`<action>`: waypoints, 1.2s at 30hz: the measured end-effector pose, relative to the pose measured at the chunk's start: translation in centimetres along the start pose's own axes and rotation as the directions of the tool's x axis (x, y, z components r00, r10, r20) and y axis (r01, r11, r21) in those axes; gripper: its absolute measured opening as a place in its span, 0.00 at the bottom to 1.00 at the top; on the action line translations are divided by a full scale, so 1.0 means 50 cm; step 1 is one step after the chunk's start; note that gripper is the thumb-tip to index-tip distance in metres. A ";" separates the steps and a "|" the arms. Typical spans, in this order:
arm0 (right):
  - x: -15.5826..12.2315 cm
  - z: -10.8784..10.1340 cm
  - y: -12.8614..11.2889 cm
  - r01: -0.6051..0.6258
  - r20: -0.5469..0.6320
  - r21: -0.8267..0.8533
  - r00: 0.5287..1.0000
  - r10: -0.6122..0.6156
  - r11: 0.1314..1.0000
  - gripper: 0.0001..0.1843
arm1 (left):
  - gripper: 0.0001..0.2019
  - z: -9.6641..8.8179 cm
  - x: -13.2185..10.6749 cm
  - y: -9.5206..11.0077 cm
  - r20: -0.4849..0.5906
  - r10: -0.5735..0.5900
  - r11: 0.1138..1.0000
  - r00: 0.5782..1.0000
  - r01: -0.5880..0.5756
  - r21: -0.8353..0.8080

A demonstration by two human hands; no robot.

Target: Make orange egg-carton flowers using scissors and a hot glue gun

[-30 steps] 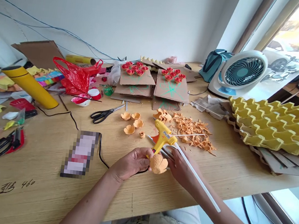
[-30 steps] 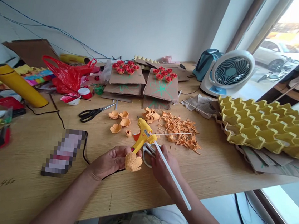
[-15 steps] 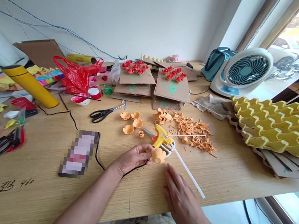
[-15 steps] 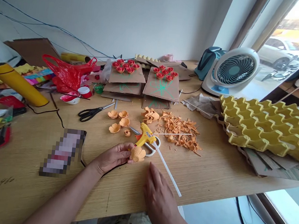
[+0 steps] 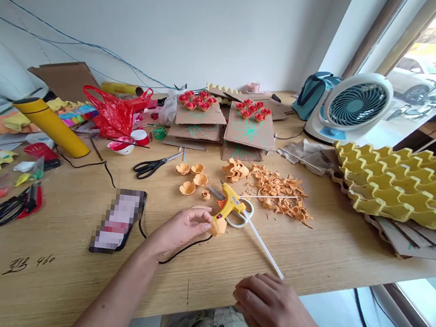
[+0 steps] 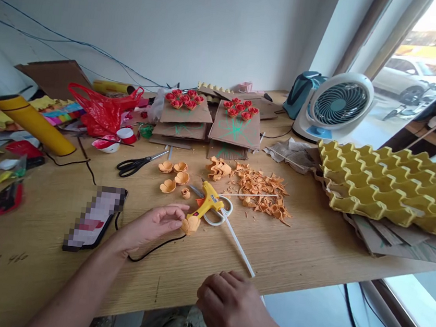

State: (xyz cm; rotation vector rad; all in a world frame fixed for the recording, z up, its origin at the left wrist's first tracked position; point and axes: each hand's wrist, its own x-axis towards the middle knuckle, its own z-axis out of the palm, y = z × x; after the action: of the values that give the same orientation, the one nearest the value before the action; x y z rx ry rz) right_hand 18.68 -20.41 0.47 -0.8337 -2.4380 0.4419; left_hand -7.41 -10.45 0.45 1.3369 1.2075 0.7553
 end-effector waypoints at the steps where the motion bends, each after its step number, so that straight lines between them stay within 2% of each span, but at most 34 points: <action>1: 0.012 -0.014 0.003 -0.010 -0.018 0.028 1.000 0.011 1.000 0.11 | 0.13 -0.014 -0.003 0.003 -0.030 0.011 1.000 0.999 -0.011 0.012; 5: 0.081 -0.062 0.015 -0.122 -0.077 0.123 0.988 0.132 0.985 0.11 | 0.15 -0.068 0.001 0.006 -0.197 0.086 0.995 0.977 -0.096 -0.042; 9: 0.172 -0.060 0.024 -0.200 -0.158 0.165 0.961 0.226 0.966 0.11 | 0.13 -0.094 0.021 -0.008 -0.329 0.173 0.976 0.928 -0.206 -0.068; 11: 0.218 -0.044 0.032 -0.240 -0.194 0.140 0.945 0.264 0.961 0.09 | 0.10 -0.100 0.026 -0.019 -0.388 0.255 0.964 0.886 -0.262 0.037; 13: 0.263 -0.025 0.042 -0.272 -0.192 0.130 0.937 0.293 0.954 0.07 | 0.08 -0.102 0.024 -0.027 -0.431 0.410 0.908 0.804 -0.317 0.273; 15: 0.304 -0.007 0.053 -0.273 -0.193 0.137 0.935 0.296 0.952 0.06 | 0.06 -0.102 0.014 -0.028 -0.398 0.609 0.749 0.687 -0.332 0.573; 17: 0.337 0.010 0.063 -0.304 -0.191 0.174 0.923 0.334 0.937 0.05 | 0.05 -0.098 0.000 -0.025 -0.279 0.755 0.522 0.593 -0.286 0.804; 19: 0.360 0.026 0.070 -0.405 -0.193 0.175 0.880 0.435 0.897 0.13 | 0.05 -0.090 -0.011 -0.018 -0.158 0.821 0.327 0.548 -0.226 0.918; 21: 0.373 0.040 0.077 -0.466 -0.185 0.148 0.853 0.488 0.872 0.18 | 0.04 -0.081 -0.019 -0.013 -0.077 0.849 0.203 0.522 -0.189 0.961; 23: 0.379 0.052 0.083 -0.482 -0.180 0.114 0.850 0.496 0.868 0.18 | 0.04 -0.070 -0.022 -0.011 -0.023 0.860 0.136 0.510 -0.185 0.973; 25: 0.381 0.059 0.090 -0.487 -0.185 0.086 0.849 0.495 0.869 0.16 | 0.04 -0.062 -0.023 -0.013 0.001 0.864 0.113 0.503 -0.197 0.974; 27: 0.379 0.059 0.099 -0.492 -0.209 0.071 0.843 0.495 0.868 0.15 | 0.05 -0.060 -0.019 -0.018 -0.042 0.867 0.168 0.497 -0.211 0.963; 29: 0.374 0.050 0.109 -0.497 -0.246 0.075 0.831 0.500 0.864 0.15 | 0.16 -0.064 -0.008 -0.029 -0.168 0.846 0.315 0.506 -0.219 0.924; 31: 0.366 0.037 0.119 -0.499 -0.286 0.111 0.812 0.508 0.859 0.14 | 0.30 -0.074 0.013 -0.047 -0.314 0.776 0.488 0.547 -0.205 0.848; 32: 0.362 0.030 0.124 -0.498 -0.303 0.142 0.801 0.517 0.855 0.14 | 0.35 -0.080 0.026 -0.057 -0.347 0.730 0.542 0.589 -0.189 0.819; 34: 0.351 0.017 0.129 -0.489 -0.322 0.206 0.784 0.531 0.848 0.15 | 0.39 -0.088 0.057 -0.079 -0.398 0.619 0.631 0.676 -0.126 0.766; 36: 0.343 0.009 0.131 -0.479 -0.317 0.246 0.782 0.537 0.843 0.16 | 0.39 -0.089 0.086 -0.097 -0.452 0.506 0.687 0.734 -0.026 0.726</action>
State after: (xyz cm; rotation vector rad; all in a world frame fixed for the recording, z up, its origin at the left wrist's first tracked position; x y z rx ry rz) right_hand 9.93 -4.57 3.45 -1.3784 -1.7788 0.5922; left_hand -11.52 -5.79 -4.36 2.0155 1.9810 1.0990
